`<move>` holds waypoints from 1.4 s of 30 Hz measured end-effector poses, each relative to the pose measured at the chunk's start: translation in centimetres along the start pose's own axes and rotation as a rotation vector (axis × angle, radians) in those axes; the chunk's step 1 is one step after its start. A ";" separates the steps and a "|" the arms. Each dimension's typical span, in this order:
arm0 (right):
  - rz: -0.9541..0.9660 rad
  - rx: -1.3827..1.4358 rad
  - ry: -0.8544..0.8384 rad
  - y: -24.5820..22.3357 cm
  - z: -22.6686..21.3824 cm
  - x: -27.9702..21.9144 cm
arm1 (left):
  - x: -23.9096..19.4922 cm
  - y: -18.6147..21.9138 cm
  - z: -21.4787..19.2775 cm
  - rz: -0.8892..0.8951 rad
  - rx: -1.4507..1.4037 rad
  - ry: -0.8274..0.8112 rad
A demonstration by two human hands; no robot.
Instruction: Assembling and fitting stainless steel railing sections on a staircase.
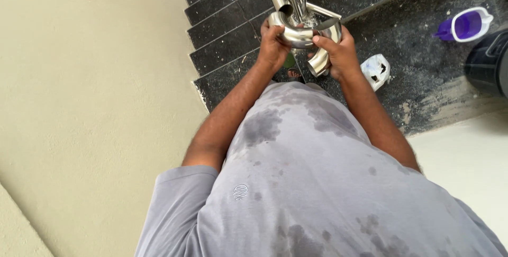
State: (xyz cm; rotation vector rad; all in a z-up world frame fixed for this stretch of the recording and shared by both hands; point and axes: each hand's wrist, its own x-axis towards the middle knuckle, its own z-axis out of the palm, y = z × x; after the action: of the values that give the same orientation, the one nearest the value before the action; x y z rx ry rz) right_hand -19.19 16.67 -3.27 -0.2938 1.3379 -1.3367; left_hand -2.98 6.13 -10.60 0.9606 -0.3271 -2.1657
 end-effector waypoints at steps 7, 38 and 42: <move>0.003 -0.168 0.131 -0.2 0.2 1.8 | 1.0 -1.5 -0.9 -0.080 -0.011 0.041; -0.148 -0.549 0.077 -1.8 -0.8 5.2 | 5.9 -2.6 -1.8 -0.237 0.041 0.100; -0.164 -0.535 0.074 -1.6 -1.0 5.7 | 6.1 -2.7 -2.0 -0.227 0.034 0.106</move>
State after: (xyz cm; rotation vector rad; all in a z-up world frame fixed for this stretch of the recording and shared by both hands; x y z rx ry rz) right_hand -22.54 12.11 -5.29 -0.7356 1.7535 -1.1077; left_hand -5.72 3.77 -16.58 1.1756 -0.2120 -2.3076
